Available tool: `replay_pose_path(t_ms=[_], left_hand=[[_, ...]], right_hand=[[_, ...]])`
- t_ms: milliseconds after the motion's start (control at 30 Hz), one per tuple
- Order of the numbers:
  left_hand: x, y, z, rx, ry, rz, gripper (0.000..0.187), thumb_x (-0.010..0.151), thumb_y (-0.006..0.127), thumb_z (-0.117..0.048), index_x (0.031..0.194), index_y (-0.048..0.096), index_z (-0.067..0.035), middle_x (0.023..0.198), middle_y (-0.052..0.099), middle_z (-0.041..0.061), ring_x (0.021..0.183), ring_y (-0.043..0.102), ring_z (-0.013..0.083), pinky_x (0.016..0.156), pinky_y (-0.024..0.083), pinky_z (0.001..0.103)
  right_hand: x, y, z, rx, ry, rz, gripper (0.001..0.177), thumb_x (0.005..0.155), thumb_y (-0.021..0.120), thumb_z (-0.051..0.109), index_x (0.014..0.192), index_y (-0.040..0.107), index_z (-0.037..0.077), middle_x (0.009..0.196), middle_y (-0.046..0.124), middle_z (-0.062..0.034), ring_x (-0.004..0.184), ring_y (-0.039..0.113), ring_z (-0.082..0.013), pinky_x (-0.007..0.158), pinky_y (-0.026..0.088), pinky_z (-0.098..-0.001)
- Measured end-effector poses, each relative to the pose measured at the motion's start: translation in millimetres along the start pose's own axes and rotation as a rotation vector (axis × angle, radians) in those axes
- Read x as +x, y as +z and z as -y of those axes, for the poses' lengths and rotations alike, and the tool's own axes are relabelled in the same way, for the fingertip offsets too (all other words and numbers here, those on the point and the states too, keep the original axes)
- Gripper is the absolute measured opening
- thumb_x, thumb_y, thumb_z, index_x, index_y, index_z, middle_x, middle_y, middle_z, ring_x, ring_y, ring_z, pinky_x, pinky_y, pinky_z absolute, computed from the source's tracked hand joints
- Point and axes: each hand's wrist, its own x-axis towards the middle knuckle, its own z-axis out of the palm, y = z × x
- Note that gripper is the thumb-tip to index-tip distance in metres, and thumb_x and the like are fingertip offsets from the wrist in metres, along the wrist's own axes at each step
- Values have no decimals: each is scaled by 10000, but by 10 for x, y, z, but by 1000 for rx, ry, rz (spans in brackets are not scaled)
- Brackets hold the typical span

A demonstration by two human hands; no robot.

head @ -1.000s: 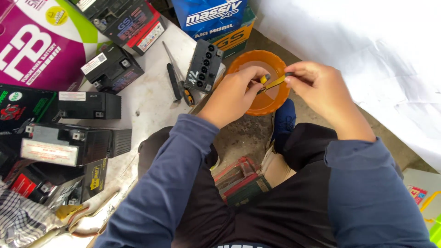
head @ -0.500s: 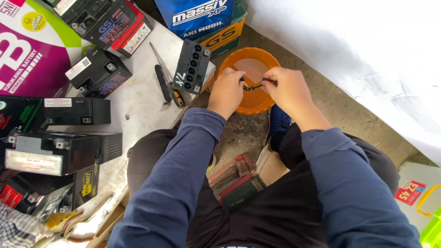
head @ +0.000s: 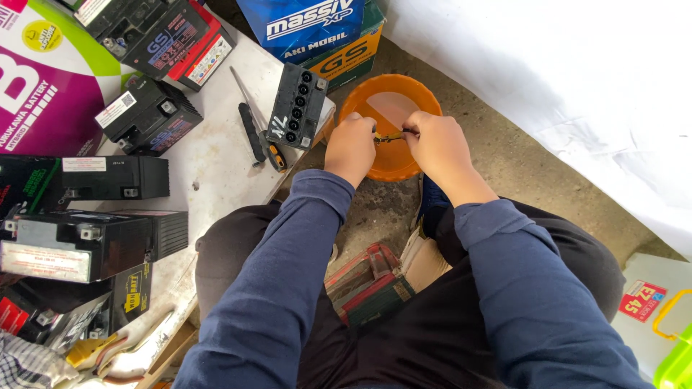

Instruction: Cleaning and inspecting lead-acid batteries using a bucket of solution, a screwdriver, and a cloth.

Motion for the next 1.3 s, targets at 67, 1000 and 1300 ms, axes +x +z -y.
replay_pose_path(t_ms=[67, 1000, 1300], left_hand=[[100, 151, 171, 74, 11, -9, 280, 1039, 544, -34, 1271, 655, 76, 1165, 628, 284, 956, 713, 410, 802, 627, 519], [155, 206, 231, 231, 40, -18, 176, 956, 594, 43, 1063, 733, 26, 1028, 664, 201, 797, 730, 321, 703, 653, 442], [152, 180, 185, 220, 38, -42, 162, 951, 587, 52, 1018, 733, 36, 1010, 661, 222, 791, 730, 344, 710, 651, 462]], right_hand=[[21, 40, -35, -11, 3, 7, 255, 991, 646, 139, 1230, 699, 65, 1071, 762, -167, 972, 745, -304, 743, 638, -411], [107, 163, -30, -71, 23, 31, 271, 1005, 634, 141, 1250, 687, 38, 1014, 756, -206, 904, 748, -351, 658, 644, -437], [115, 167, -3, -48, 16, 9, 232, 997, 641, 134, 1199, 701, 35, 973, 758, -200, 884, 747, -356, 651, 640, -443]])
